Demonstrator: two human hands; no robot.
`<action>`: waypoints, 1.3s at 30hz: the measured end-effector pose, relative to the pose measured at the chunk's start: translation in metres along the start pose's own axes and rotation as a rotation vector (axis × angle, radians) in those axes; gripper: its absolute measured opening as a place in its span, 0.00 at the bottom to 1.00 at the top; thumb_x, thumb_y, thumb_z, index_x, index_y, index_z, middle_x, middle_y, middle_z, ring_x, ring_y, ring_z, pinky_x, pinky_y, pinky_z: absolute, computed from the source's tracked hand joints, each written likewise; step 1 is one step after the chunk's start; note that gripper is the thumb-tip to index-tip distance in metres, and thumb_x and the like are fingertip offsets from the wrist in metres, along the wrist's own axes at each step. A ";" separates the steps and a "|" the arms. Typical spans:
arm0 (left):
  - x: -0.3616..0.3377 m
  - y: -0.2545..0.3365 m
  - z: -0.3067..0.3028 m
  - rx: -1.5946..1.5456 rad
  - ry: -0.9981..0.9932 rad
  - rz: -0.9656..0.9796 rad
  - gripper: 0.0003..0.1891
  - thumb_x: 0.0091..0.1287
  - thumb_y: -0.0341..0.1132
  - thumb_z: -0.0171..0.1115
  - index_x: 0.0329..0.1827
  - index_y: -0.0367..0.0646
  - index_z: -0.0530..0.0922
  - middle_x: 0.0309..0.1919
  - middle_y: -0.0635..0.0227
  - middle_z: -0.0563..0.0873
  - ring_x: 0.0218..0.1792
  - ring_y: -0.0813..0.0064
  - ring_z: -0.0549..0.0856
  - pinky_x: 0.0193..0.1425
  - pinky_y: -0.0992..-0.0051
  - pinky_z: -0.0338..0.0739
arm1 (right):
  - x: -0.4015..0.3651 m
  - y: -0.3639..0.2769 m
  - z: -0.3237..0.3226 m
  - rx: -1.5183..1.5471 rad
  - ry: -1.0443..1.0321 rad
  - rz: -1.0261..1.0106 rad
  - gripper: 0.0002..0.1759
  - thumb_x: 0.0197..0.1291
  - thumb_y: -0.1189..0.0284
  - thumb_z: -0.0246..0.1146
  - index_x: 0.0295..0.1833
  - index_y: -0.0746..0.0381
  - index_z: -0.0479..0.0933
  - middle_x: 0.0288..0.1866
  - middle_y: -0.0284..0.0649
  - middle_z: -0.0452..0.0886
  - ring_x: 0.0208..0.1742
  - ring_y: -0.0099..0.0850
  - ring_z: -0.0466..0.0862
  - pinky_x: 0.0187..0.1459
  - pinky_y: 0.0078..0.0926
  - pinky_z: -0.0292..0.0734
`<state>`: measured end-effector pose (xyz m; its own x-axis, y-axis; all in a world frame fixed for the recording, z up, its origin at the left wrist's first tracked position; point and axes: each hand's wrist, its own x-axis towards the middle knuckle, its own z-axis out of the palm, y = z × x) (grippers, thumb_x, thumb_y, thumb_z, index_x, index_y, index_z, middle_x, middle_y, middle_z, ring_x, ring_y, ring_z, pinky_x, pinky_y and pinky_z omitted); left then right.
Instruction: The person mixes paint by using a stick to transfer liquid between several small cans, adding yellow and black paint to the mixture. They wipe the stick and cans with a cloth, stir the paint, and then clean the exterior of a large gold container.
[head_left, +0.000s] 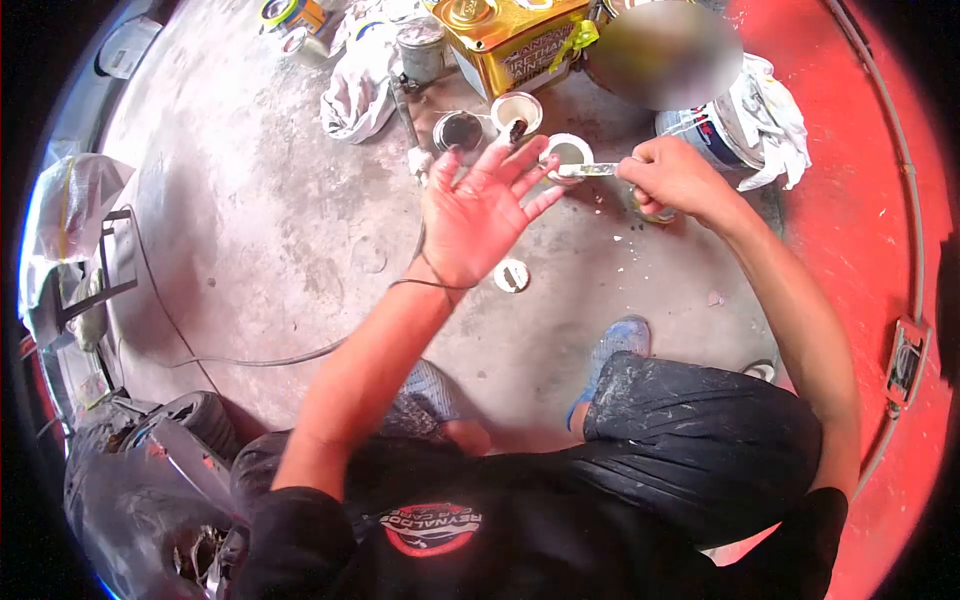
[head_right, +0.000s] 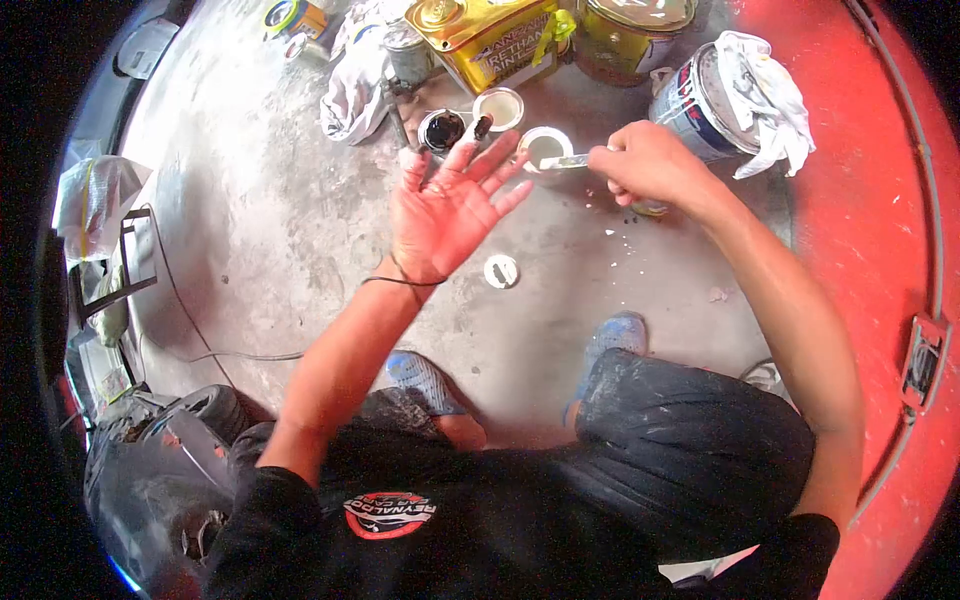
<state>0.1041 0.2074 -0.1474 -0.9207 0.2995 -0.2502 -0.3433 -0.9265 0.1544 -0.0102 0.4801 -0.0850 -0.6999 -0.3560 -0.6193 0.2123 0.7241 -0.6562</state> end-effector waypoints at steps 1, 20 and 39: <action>0.001 -0.013 -0.001 -0.065 0.041 0.019 0.31 0.80 0.61 0.51 0.71 0.50 0.86 0.80 0.44 0.79 0.80 0.42 0.75 0.87 0.40 0.66 | 0.000 0.000 0.002 0.057 -0.047 0.055 0.19 0.75 0.61 0.65 0.31 0.60 0.77 0.26 0.33 0.84 0.25 0.23 0.85 0.26 0.23 0.76; 0.028 -0.122 -0.036 1.425 0.382 0.256 0.50 0.72 0.30 0.56 0.98 0.57 0.44 0.36 0.52 0.93 0.38 0.53 0.93 0.52 0.54 0.87 | -0.026 0.020 0.015 0.599 -0.223 0.147 0.17 0.86 0.58 0.61 0.40 0.54 0.73 0.30 0.26 0.75 0.32 0.21 0.81 0.49 0.32 0.90; 0.005 -0.141 -0.027 1.546 0.444 0.392 0.50 0.68 0.31 0.59 0.96 0.47 0.50 0.41 0.57 0.95 0.39 0.46 0.93 0.50 0.50 0.87 | 0.000 -0.005 0.011 0.333 -0.109 0.097 0.17 0.83 0.62 0.64 0.37 0.55 0.72 0.28 0.27 0.73 0.28 0.24 0.79 0.38 0.35 0.86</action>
<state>0.1528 0.3331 -0.1966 -0.9622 -0.2181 -0.1631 -0.2158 0.2450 0.9452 -0.0031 0.4702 -0.0866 -0.5928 -0.3690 -0.7158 0.4968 0.5319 -0.6857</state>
